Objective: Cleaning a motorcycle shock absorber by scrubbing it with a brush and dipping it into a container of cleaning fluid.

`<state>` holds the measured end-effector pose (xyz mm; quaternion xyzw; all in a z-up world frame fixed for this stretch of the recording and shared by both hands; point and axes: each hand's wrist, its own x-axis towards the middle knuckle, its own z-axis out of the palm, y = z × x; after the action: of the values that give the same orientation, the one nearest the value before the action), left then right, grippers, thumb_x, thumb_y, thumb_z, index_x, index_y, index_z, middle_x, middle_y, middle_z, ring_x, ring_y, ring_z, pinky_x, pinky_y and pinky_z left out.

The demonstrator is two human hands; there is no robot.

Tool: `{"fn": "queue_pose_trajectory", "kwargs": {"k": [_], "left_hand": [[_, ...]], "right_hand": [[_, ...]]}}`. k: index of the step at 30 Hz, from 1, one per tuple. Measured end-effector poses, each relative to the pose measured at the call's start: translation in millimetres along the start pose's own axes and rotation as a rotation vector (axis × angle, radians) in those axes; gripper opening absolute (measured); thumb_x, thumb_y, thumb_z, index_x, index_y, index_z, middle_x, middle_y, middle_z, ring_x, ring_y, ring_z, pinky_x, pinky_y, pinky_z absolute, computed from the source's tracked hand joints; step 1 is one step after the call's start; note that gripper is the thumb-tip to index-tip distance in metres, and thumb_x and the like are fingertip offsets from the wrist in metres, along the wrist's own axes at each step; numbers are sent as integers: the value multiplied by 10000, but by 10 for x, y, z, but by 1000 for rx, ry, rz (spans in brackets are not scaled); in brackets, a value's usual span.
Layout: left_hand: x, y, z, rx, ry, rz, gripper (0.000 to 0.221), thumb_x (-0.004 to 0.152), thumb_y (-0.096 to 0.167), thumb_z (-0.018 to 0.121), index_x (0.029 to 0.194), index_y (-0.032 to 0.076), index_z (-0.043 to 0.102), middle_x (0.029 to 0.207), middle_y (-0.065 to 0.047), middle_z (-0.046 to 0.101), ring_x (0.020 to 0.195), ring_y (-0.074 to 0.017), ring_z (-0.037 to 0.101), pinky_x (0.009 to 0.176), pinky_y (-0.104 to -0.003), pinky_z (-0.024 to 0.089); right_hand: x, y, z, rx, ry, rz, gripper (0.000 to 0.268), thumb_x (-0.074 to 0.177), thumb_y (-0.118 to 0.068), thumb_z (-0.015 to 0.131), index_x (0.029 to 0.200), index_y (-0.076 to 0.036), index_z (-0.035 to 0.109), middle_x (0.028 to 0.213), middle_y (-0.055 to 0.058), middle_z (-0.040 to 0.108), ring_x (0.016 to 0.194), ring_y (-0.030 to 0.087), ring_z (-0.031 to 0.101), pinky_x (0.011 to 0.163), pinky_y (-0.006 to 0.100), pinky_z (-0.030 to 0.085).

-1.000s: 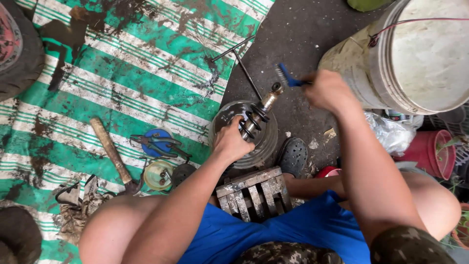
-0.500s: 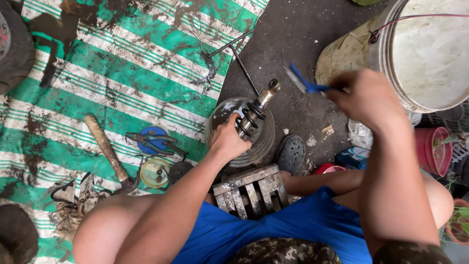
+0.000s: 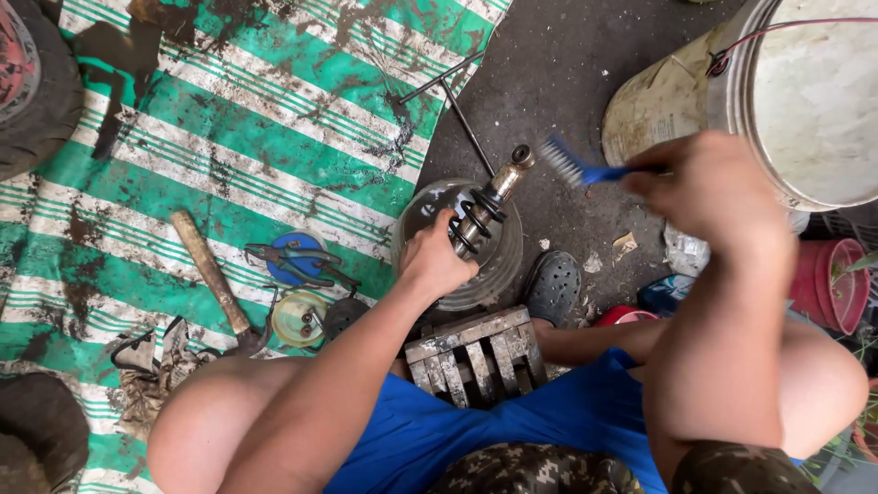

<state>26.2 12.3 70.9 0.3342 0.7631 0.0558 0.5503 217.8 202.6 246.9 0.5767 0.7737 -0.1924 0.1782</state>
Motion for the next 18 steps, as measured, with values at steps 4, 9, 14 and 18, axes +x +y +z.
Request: {"fn": "queue_pose_trajectory", "kwargs": {"k": [4,9,14,18], "left_hand": [[258,-266,326,-24,88,36,869,799,395,795,1600,327,466,1396,-129,738,1317,-434,730,1127,-561,570],[405,-345,355,-11,109,76,913,761,407,825,1596,312,469,1384,-126,742,1300,-430,738,1109,-556,576],[305,-251,300,-9,104,70,866,788,432,787,1586,314,473,1397,-123,743,1326,-418,728,1140,-552,561],[310,-322,305,-23,106,68,857,778,395,785,1578,294,492,1370,-128,754,1314,-409,737,1111,-549,578]], "right_hand": [[863,-140,754,-89,61,-146,252,943,-241,732,1116,-190,908,846,160,845,997,435,822,901,558,645],[136,-81,-2,-46,11,-71,300,1012,-285,732,1245,-173,885,934,193,868,1130,535,766,976,678,596],[710,-133,660,-94,49,-104,289,949,-301,752,1164,-171,895,964,197,860,1066,479,796,940,613,632],[903,-196,628,30,59,-122,304,939,-231,747,1203,-175,887,1069,206,848,1136,480,773,964,613,620]]}}
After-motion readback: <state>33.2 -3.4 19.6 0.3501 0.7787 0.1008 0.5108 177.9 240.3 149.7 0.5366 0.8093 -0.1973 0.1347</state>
